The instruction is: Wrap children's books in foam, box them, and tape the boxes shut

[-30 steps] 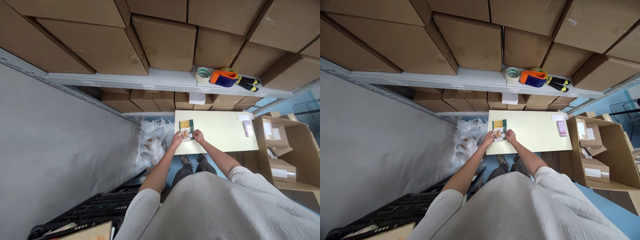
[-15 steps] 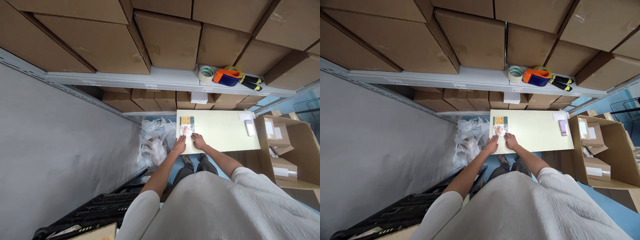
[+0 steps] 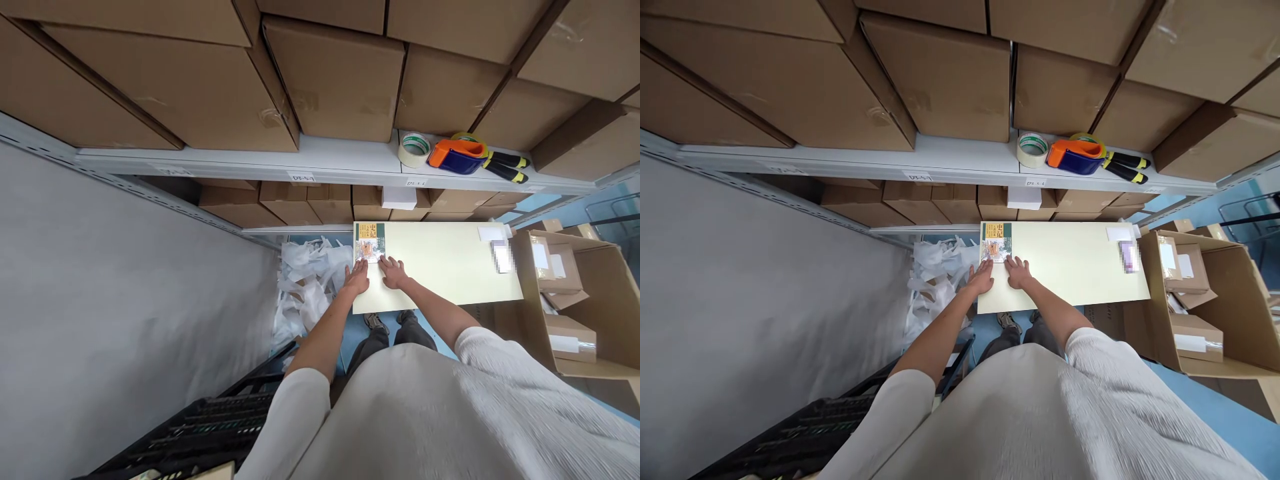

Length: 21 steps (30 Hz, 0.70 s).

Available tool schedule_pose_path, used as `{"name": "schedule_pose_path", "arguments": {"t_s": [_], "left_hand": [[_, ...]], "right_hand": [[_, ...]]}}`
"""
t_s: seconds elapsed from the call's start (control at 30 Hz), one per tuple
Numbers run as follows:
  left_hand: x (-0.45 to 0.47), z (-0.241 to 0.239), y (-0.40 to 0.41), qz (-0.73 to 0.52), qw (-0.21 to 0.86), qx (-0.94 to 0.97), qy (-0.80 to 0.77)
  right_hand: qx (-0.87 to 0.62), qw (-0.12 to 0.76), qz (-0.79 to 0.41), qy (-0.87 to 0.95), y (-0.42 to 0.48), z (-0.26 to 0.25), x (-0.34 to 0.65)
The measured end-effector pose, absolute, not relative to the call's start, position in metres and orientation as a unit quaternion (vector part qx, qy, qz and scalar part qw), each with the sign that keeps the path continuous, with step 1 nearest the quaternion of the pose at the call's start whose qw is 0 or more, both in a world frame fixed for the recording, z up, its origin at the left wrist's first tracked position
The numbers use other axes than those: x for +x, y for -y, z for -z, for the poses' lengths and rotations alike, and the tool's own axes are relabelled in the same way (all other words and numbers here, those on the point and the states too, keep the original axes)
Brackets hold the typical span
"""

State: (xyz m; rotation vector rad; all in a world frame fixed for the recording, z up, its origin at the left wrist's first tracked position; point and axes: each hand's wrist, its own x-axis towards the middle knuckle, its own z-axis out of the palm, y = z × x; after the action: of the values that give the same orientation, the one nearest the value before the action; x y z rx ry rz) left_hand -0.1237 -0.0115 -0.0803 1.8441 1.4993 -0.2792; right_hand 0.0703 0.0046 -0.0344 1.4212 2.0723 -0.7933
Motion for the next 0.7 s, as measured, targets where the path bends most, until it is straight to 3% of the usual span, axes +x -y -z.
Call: {"name": "schedule_pose_path", "arguments": {"t_s": [0.3, 0.5, 0.7], "left_hand": [[-0.12, 0.069, 0.001, 0.083, 0.359, 0.704, -0.607], [-0.12, 0.053, 0.019, -0.076, 0.314, 0.707, -0.628], [-0.104, 0.042, 0.055, -0.182, 0.338, 0.67, -0.635]], "right_hand": [[0.534, 0.239, 0.296, -0.755, -0.019, 0.03, 0.061], [0.581, 0.053, 0.244, -0.775, -0.011, 0.007, 0.085], [0.664, -0.085, 0.234, -0.705, -0.006, -0.034, 0.182]]}}
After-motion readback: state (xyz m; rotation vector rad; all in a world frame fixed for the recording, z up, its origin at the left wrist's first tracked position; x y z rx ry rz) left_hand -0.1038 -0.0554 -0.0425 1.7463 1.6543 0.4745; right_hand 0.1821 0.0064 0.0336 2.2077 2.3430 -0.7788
